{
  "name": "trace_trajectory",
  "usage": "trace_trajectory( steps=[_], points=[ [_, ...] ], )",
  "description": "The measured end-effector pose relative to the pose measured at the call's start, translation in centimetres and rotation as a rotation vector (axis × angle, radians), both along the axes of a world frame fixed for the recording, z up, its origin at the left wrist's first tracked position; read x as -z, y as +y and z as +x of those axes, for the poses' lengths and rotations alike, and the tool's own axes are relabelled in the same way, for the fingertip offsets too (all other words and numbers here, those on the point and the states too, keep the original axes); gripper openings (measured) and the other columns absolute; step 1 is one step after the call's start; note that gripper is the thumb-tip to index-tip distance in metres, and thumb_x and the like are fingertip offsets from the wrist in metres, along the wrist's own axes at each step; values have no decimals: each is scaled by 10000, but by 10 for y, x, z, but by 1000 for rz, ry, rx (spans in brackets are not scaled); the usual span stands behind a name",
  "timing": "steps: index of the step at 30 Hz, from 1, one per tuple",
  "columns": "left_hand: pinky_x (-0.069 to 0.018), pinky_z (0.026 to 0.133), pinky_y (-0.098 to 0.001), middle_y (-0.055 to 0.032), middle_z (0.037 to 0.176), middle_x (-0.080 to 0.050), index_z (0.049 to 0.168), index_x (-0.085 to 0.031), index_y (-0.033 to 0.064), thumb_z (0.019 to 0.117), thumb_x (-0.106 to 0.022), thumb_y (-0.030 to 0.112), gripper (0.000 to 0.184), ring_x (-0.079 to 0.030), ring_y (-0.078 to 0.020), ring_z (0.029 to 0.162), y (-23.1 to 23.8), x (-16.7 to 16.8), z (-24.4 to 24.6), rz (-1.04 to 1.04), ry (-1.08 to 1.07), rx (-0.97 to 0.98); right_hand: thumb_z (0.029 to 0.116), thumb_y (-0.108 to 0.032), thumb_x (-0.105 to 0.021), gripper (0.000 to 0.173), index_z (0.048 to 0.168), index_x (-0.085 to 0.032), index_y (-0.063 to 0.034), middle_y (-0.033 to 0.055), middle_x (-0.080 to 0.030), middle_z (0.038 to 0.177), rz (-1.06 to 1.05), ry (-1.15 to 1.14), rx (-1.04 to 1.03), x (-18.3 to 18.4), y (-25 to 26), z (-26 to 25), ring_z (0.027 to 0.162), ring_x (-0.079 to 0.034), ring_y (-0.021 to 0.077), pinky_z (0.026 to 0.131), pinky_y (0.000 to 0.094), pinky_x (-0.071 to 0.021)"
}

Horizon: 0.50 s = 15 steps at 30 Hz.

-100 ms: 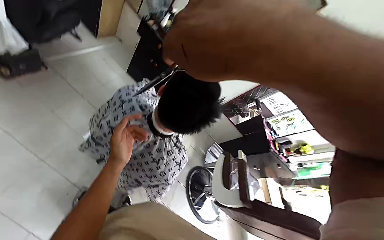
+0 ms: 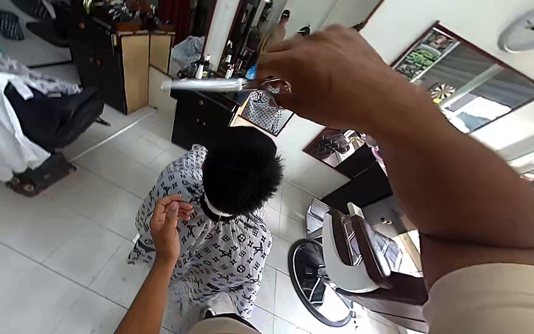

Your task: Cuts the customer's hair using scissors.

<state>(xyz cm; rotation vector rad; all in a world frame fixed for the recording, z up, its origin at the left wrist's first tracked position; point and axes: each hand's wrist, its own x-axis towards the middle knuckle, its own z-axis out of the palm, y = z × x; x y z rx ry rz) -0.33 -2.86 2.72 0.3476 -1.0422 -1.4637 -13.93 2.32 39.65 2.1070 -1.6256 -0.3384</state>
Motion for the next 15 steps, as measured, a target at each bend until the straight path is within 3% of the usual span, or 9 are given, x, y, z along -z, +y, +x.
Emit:
trace_trajectory(
  steps=[1,3,6,8,10,12,15],
  points=[
    [-587,827,-258,66,1040,-725,1197,-576,66,1023,-570,281,277,-699,-63,960,0,-5,-3,-118,-27,-57,950,-90,-668,151,1090,-683,-35,172,-691,1014,-116,-179,64,3,21,-32,926,-679,367,802,604,-512],
    [-516,1016,-339,-25,1359,-607,1349,-498,44,906,-725,498,674,-573,-130,1268,-2,-19,-13,-325,-107,-114,896,-98,-756,238,1089,-658,1,158,-697,963,-302,-576,201,30,69,-103,838,-700,291,757,523,-589],
    [-360,1202,-389,-134,1638,-323,1548,-279,55,723,-828,644,1153,-347,-195,1498,3,-29,-34,-475,-215,-113,840,-37,-802,297,1086,-651,29,164,-703,953,-484,-1102,452,117,144,-196,815,-704,269,746,488,-606],
    [-328,1225,-341,-217,1658,-227,1585,-134,-30,637,-899,605,1373,-311,-185,1512,13,-24,-49,-452,-307,-116,844,-25,-742,281,1091,-627,44,123,-715,959,-545,-1401,586,186,190,-238,832,-723,212,766,402,-624],
    [-372,1180,-284,-269,1608,-279,1572,-68,-94,577,-964,445,1444,-387,-147,1457,28,-12,-60,-340,-399,-163,863,16,-687,238,1082,-595,36,95,-730,926,-590,-1651,673,244,230,-262,813,-737,194,747,365,-635],
    [-405,1159,-305,-304,1568,-317,1550,-52,-128,603,-958,316,1384,-427,-190,1427,38,8,-66,-250,-446,-248,877,84,-653,190,1047,-584,35,90,-726,882,-639,-1804,731,281,257,-279,785,-741,194,727,353,-641],
    [-455,1100,-307,-358,1518,-365,1527,-87,-180,717,-886,308,1238,-492,-230,1370,56,31,-71,-192,-520,-414,867,125,-638,178,1003,-587,24,71,-730,850,-672,-1900,703,312,276,-318,757,-744,171,705,326,-645]
  ],
)
